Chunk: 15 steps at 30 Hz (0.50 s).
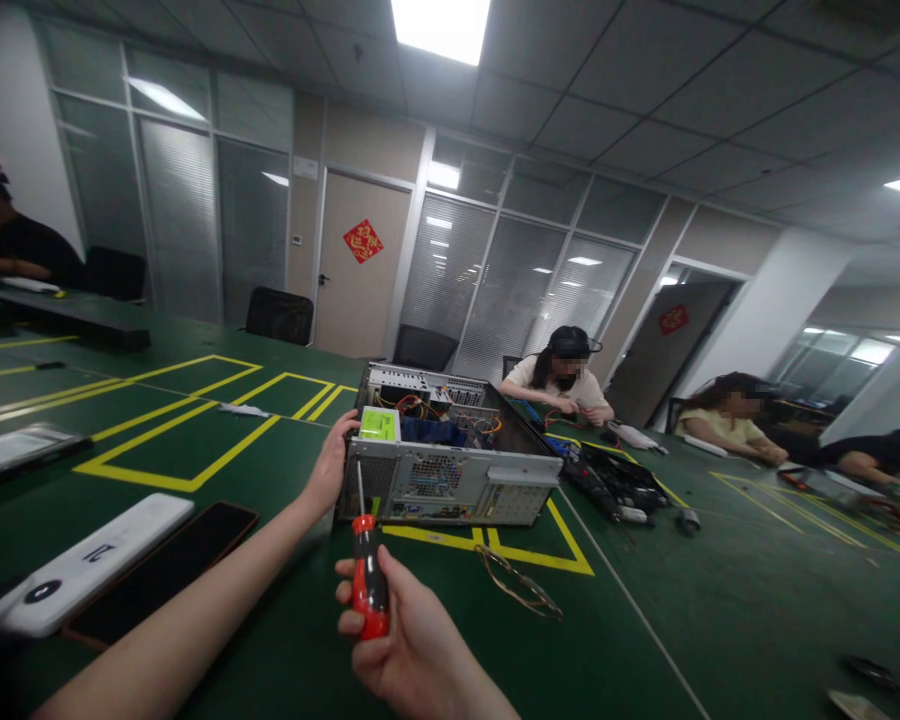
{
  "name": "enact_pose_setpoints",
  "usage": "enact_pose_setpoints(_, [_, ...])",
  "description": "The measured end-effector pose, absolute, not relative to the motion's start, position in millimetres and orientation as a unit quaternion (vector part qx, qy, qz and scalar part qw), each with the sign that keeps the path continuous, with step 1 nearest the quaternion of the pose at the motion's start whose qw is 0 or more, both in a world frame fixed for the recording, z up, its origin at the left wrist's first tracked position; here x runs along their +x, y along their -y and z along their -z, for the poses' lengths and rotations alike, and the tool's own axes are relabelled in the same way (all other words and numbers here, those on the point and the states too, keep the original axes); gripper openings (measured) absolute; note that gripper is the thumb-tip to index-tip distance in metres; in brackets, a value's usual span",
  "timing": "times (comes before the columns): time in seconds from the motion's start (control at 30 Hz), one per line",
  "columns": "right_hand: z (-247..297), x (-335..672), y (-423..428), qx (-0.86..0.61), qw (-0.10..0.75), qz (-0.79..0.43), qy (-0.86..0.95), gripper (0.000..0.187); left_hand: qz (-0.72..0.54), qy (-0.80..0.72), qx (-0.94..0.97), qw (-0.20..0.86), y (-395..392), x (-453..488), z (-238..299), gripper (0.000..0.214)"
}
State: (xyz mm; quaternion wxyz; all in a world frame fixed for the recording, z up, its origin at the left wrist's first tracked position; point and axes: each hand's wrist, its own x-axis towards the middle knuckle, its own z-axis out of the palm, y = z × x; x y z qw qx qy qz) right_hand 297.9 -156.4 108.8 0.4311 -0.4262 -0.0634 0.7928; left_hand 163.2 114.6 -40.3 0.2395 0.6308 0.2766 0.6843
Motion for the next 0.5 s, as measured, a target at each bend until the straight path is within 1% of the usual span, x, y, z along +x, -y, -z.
enact_pose_setpoints(0.2, [-96,306,149,-0.411,0.433,-0.798,0.081,0.086,-0.681,-0.277,0.635,0.240,-116,163,41,0.068])
enact_pose_setpoints(0.27, [-89,310,149,-0.404,0.436,-0.799,0.094,0.082,-0.682,-0.276,0.633,0.239,-117,163,41,0.070])
enact_pose_setpoints(0.3, [-86,311,149,-0.396,0.435,-0.801,0.105,0.073,-0.684,-0.276,0.632,0.238,-117,164,42,0.071])
enact_pose_setpoints(0.4, [-76,314,152,-0.349,0.429,-0.818,0.159,0.021,-0.688,-0.276,0.629,0.234,-117,164,42,0.072])
enact_pose_setpoints(0.43, [-74,315,153,-0.331,0.425,-0.823,0.182,0.028,-0.688,-0.276,0.629,0.233,-116,164,42,0.073])
enact_pose_setpoints(0.5, [-71,316,156,-0.313,0.415,-0.823,0.229,0.057,-0.687,-0.277,0.631,0.231,-115,164,41,0.074])
